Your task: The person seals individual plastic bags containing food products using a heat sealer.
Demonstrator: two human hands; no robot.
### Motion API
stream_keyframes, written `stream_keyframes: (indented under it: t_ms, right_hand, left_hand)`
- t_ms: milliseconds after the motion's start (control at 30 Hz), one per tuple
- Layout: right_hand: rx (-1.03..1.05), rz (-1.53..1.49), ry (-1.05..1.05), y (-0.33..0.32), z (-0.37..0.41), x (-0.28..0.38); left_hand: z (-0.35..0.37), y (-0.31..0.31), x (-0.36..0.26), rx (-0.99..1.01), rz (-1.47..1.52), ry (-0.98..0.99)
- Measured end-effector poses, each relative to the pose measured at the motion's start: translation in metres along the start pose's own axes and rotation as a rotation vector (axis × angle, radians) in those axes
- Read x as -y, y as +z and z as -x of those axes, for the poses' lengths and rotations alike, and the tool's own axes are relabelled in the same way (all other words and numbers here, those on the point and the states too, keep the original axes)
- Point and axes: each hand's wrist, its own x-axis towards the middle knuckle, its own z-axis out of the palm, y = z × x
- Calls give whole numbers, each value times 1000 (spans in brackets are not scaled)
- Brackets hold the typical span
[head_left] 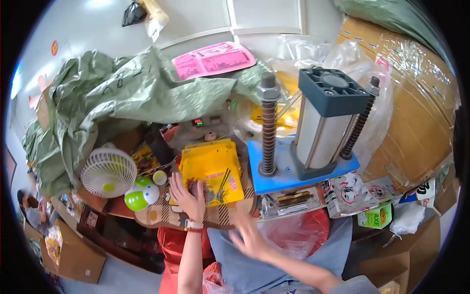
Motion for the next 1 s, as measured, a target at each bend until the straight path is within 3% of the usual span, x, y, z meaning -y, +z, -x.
stream_keyframes:
  t_ms: [67, 100, 133, 167, 200, 233, 333, 367, 433, 500, 533, 667, 800, 867, 900, 933, 1000]
  right_hand:
    - [62, -40, -200, -43, 63, 6]
    - [6, 33, -246, -81, 73, 1]
    - [-43, 125, -161, -127, 74, -4]
    - [-302, 99, 67, -155, 73, -13]
    - [-402, 143, 281, -193, 67, -19]
    - [-466, 343, 353, -228, 69, -45]
    - [-357, 782, 270, -289, 45, -107]
    - [-354, 780, 277, -288, 48, -119]
    - [36, 912, 408, -290, 44, -136]
    - [60, 818, 401, -291, 44, -136]
    - [54, 728, 490, -288, 49, -142]
    - [-64, 615, 426, -297, 54, -128]
    - [29, 605, 505, -309, 74, -121]
    - [-125, 437, 528, -307, 72, -117]
    - [-215, 403, 436, -309, 68, -106]
    - [-218, 411, 446, -310, 68, -85]
    - [-431, -295, 550, -305, 72, -39]
  left_hand:
    - [-14, -3, -23, 181, -138, 266]
    - [-19, 0, -40, 262, -119, 283]
    - [-23, 5, -56, 354, -166, 307]
    - [-23, 8, -66, 453, -217, 338]
    - [-10, 27, -54, 509, -238, 358]
    - [3, 46, -42, 566, -259, 378]
    - [15, 56, -43, 505, -262, 378]
    - [18, 50, -42, 503, -197, 335]
    - [25, 31, -41, 419, -199, 311]
    - [36, -2, -69, 351, -254, 282]
    - [54, -4, -58, 550, -242, 309]
    - [97, -47, -80, 772, -55, 300]
    - [116, -61, -78, 726, 18, 376]
    - [116, -67, -91, 674, 93, 240]
    - [117, -69, -93, 674, 152, 197]
    - [118, -73, -105, 590, 246, 53]
    - [124, -90, -128, 577, 369, -214]
